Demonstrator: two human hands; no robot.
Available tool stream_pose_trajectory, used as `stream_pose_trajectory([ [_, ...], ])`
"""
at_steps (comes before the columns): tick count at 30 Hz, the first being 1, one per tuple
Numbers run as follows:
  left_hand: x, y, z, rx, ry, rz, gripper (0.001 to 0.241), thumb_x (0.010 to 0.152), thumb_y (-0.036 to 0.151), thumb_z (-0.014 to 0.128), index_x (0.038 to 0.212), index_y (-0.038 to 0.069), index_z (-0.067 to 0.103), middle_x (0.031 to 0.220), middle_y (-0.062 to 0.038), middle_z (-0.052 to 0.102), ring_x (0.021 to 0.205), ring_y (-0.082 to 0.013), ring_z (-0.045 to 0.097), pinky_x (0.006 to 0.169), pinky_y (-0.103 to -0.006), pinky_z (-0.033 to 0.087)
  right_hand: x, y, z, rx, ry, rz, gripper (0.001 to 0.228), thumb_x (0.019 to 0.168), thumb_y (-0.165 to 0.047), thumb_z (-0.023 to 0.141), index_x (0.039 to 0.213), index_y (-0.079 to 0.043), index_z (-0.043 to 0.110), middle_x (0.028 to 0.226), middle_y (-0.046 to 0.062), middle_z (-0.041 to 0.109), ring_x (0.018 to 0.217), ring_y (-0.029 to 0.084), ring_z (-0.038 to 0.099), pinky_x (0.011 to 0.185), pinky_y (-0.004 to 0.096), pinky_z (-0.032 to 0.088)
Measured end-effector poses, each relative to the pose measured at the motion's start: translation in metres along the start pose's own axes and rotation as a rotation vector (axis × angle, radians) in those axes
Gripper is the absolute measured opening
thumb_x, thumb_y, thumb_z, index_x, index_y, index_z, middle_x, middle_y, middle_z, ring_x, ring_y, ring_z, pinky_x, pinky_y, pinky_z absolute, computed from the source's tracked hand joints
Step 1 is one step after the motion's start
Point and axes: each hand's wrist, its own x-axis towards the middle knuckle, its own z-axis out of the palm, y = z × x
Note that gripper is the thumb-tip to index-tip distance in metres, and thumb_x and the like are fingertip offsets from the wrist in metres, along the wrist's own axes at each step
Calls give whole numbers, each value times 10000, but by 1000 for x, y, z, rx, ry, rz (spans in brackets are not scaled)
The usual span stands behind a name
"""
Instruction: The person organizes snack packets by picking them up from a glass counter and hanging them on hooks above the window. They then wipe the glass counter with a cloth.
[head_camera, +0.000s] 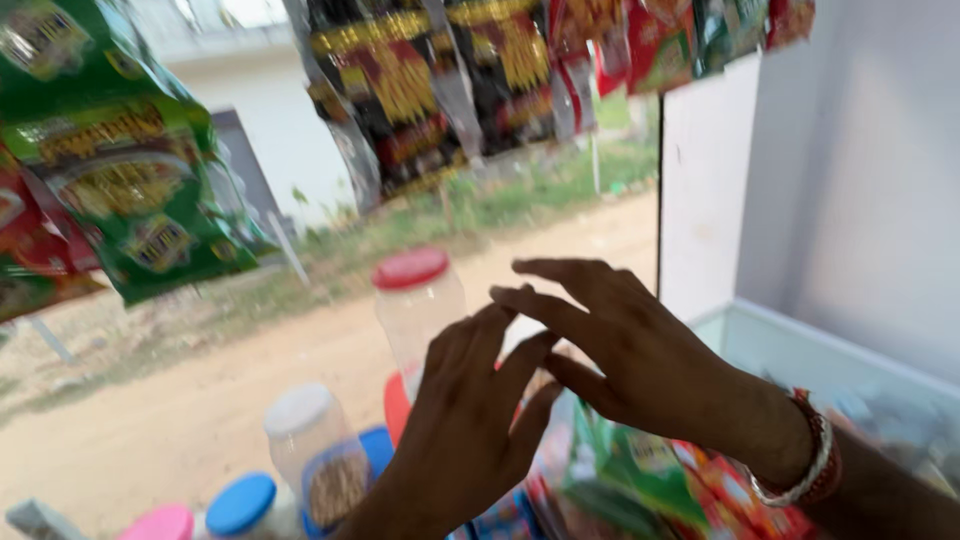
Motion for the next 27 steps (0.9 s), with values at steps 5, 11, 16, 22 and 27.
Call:
stream_pose_trajectory([
  [5,-47,37,37,-180,-89,-72,488,929,180,689,1379,42,559,1454,-247,523,1365,-423,493,1115,-538,373,-73,-26,4,227,-182,211,659,886,-210,750,1486,-108,495,1432,159,562,1327,356,513,1073,480,428],
  [11,-80,74,82,-345,-139,-216,459,916,138,658,1357,46,570,1456,-231,537,1387,-413,487,1109,-528,382,-138,-46,17,315,-112,412,626,836,-95,715,1440,-107,550,1436,162,602,1327,341,582,1069,428,502],
  [16,-100,94,115,-415,-172,-322,409,899,127,670,1295,54,599,1438,-216,559,1354,-402,517,1095,-521,421,-183,-51,35,255,-41,438,587,854,-30,679,1425,-75,553,1409,184,616,1346,387,563,1099,465,465],
  [22,-121,120,168,-508,-116,-592,497,856,87,655,1347,54,587,1580,-279,392,1399,-454,452,1119,-503,411,-236,-47,64,263,-56,622,595,876,-54,660,1451,-45,510,1393,215,607,1314,407,562,1102,475,443],
  [27,-129,113,207,-334,54,-732,548,855,62,705,1385,66,564,1591,-313,259,1445,-532,356,1156,-551,311,-259,-45,83,277,-119,748,670,866,-149,727,1474,-33,471,1411,237,565,1322,418,542,1108,481,422],
])
